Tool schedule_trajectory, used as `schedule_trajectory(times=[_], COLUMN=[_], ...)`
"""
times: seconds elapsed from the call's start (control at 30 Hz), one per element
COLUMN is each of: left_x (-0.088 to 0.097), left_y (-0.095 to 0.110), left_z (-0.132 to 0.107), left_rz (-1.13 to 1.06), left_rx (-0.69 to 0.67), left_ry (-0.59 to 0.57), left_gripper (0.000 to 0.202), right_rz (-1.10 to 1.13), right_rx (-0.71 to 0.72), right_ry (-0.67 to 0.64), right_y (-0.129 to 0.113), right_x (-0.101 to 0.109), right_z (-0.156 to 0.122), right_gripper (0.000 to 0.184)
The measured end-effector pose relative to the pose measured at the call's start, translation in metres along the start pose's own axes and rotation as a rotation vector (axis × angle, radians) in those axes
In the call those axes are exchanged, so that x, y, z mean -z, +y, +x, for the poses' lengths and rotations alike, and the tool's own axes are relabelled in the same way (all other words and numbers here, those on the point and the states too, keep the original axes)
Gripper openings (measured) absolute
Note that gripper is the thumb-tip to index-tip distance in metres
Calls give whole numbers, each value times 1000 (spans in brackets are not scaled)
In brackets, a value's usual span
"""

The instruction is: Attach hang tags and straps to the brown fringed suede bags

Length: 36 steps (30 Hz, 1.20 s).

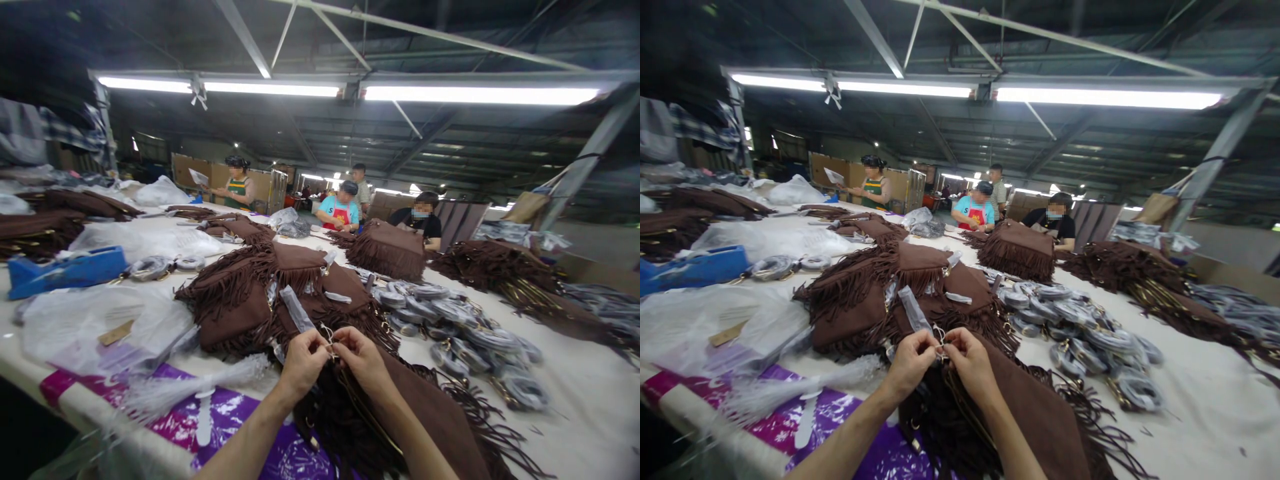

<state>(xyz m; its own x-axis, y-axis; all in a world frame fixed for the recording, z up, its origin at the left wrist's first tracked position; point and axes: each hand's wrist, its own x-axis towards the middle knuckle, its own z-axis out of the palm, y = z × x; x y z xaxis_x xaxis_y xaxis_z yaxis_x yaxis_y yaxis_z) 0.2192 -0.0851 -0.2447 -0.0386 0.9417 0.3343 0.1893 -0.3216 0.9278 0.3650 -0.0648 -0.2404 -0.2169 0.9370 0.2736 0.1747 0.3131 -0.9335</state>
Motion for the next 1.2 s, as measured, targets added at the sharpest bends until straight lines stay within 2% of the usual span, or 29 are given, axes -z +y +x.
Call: schedule_trajectory(times=[0.13,0.27,0.37,0.47,0.53,0.63,0.73,0.87,0.93,1.07,1.2], left_x=[0,11,19,23,24,25,25,20,18,14,9], left_y=[-3,1,4,6,7,10,14,17,18,21,22], left_z=[3,6,7,6,5,4,2,2,1,-3,-6], left_rz=[-166,-363,-568,-773,-834,-867,-807,-573,-470,-267,-192], left_rx=[48,270,356,365,369,321,245,155,78,-58,-64], left_ry=[-53,-194,-265,-279,-282,-287,-326,-378,-384,-405,-400], left_gripper=[10,11,12,14,15,14,9,16,16,12,14], right_rz=[-15,-38,-155,-288,-336,-386,-440,-566,-641,-663,-593], right_rx=[-17,24,76,160,210,218,192,287,300,266,227], right_ry=[-80,-259,-336,-341,-311,-113,54,-2,14,45,117], right_y=[-6,-20,-27,-26,-23,-22,-31,-48,-51,-42,-29], right_x=[3,14,24,32,34,33,26,17,15,12,5], right_z=[-7,-27,-45,-55,-57,-54,-49,-41,-36,-29,-29], right_gripper=[20,14,26,22,22,17,15,13,9,6,15])
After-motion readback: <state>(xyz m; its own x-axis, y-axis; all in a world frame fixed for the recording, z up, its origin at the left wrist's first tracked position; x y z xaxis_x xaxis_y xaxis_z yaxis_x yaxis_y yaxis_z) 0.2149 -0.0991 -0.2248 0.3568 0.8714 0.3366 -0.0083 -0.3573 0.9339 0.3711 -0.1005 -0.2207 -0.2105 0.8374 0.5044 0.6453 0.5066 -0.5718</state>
